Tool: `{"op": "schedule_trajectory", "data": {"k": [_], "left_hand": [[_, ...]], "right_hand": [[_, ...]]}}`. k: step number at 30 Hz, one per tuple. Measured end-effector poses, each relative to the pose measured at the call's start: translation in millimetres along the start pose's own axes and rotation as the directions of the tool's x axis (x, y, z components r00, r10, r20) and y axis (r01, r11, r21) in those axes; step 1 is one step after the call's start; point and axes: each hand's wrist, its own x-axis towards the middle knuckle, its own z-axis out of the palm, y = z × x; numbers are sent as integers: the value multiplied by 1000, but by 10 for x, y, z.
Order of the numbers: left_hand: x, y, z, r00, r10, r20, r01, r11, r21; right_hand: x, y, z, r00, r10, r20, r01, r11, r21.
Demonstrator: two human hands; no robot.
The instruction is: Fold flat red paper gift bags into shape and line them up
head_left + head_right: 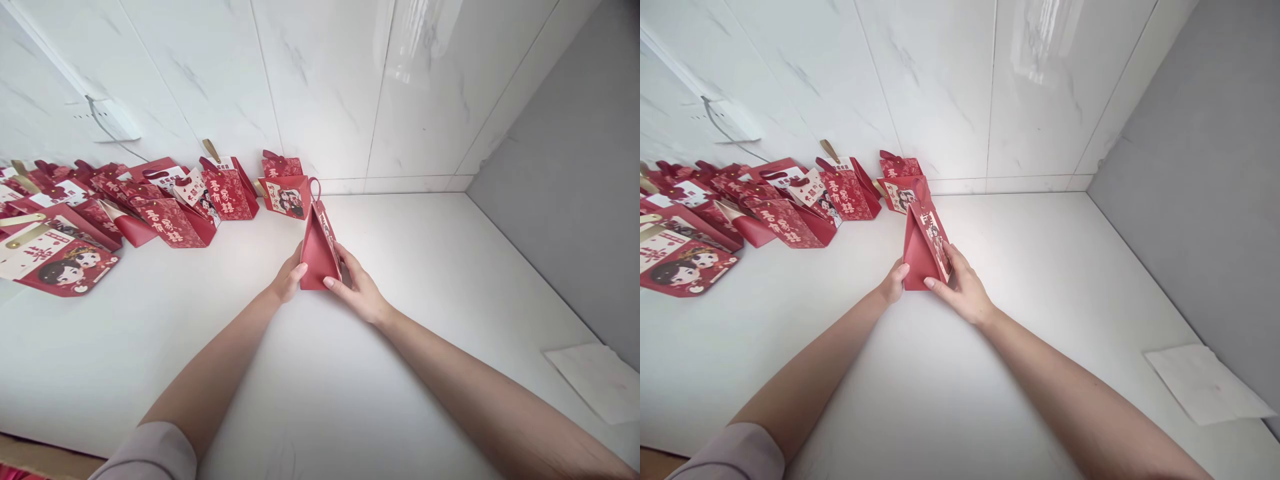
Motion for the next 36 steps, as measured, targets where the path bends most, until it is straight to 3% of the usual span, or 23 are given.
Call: {"op": "schedule_trajectory", "data": {"k": [3,6,9,12,14,17,20,29,36], "left_hand": [[-17,-3,22,990,-137,-5,131,955,-267],[28,-36,-4,966,-234,-111,182,919,-349],[91,-65,-51,940,-199,-277,126,957,-261],[117,-59,-62,918,-103,-384,89,995,-54],[115,-40,-37,931,-30,-364,38,999,15],[102,-22,18,977,49,-207,-70,993,-96],[85,-26,32,995,31,-96,-42,993,-112],[65,-40,-3,991,-10,-135,14,1000,26],[33,-15,-45,997,73,-35,-62,968,243]], "right_hand": [[1,34,2,1000,27,6,-27,989,148],[39,73,-8,986,156,-50,-137,951,278],[72,79,-16,974,187,-128,-148,952,267],[65,43,-7,970,145,-194,-105,974,199],[45,16,5,973,91,-213,-60,987,149],[21,0,15,978,14,-210,-3,999,51],[24,17,11,984,-22,-179,20,1000,-12],[69,97,-2,987,4,-159,-2,1000,16],[55,77,-3,984,29,-174,-24,999,26]]}}
